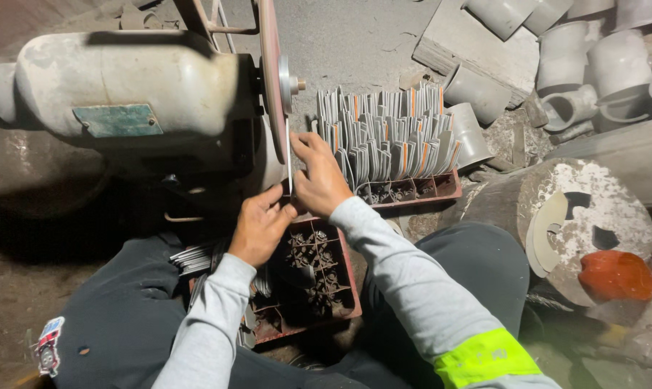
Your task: The person sits on the floor and repeatedly picks up small metal pieces from a tray, presses them against a rotating grinding wheel to smooth edges, and returns them to the tray. The process continues with multiple pieces handled one at a time.
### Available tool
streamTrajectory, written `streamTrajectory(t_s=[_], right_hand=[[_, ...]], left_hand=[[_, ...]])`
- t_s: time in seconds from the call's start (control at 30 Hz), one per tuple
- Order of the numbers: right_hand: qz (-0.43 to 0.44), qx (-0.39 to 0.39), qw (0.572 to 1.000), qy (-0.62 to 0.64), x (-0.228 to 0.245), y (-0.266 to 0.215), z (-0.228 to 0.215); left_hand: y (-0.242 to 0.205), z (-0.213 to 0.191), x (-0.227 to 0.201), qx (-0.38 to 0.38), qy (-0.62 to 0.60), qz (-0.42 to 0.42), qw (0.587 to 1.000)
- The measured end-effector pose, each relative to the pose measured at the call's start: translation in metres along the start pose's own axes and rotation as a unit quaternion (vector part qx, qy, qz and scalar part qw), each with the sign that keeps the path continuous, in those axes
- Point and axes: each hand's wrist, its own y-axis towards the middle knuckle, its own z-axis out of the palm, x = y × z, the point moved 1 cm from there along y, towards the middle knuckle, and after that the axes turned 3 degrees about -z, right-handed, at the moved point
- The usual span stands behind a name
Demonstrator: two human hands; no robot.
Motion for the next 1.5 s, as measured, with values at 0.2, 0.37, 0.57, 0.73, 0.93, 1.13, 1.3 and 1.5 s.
streamTrajectory(t_s=[0.2, 0.37, 0.57, 0.73, 0.93, 1.13, 1.3, 1.5], right_hand=[[-0.043, 0.030, 0.998, 0.027, 0.041, -0.050, -0.029], [0.148, 0.125, 0.928, 0.320, 0.021, -0.066, -0.055], [0.133, 0.058, 0.939, 0.313, 0.014, -0.054, -0.037], [-0.010, 0.035, 0.998, 0.052, 0.013, -0.020, -0.017], [0.003, 0.022, 1.000, -0.002, -0.018, 0.021, -0.002], [0.016, 0.016, 0.999, -0.022, -0.022, 0.023, 0.003], [0.005, 0.022, 1.000, -0.012, -0.002, -0.010, 0.000], [-0.052, 0.117, 0.989, 0.078, 0.032, -0.068, -0.033]], left_hand=[[-0.061, 0.034, -0.014, -0.033, 0.163, 0.025, 0.986], [-0.068, 0.036, -0.032, -0.064, 0.389, 0.135, 0.909], [-0.047, 0.037, -0.032, -0.047, 0.232, 0.086, 0.968], [-0.012, 0.017, -0.014, -0.038, 0.073, 0.020, 0.996], [0.027, -0.004, -0.008, -0.026, 0.056, 0.085, 0.994], [0.027, -0.009, -0.011, -0.074, 0.188, -0.019, 0.979], [-0.012, 0.008, -0.024, -0.003, 0.073, 0.009, 0.997], [-0.075, 0.039, -0.022, -0.032, 0.159, 0.057, 0.985]])
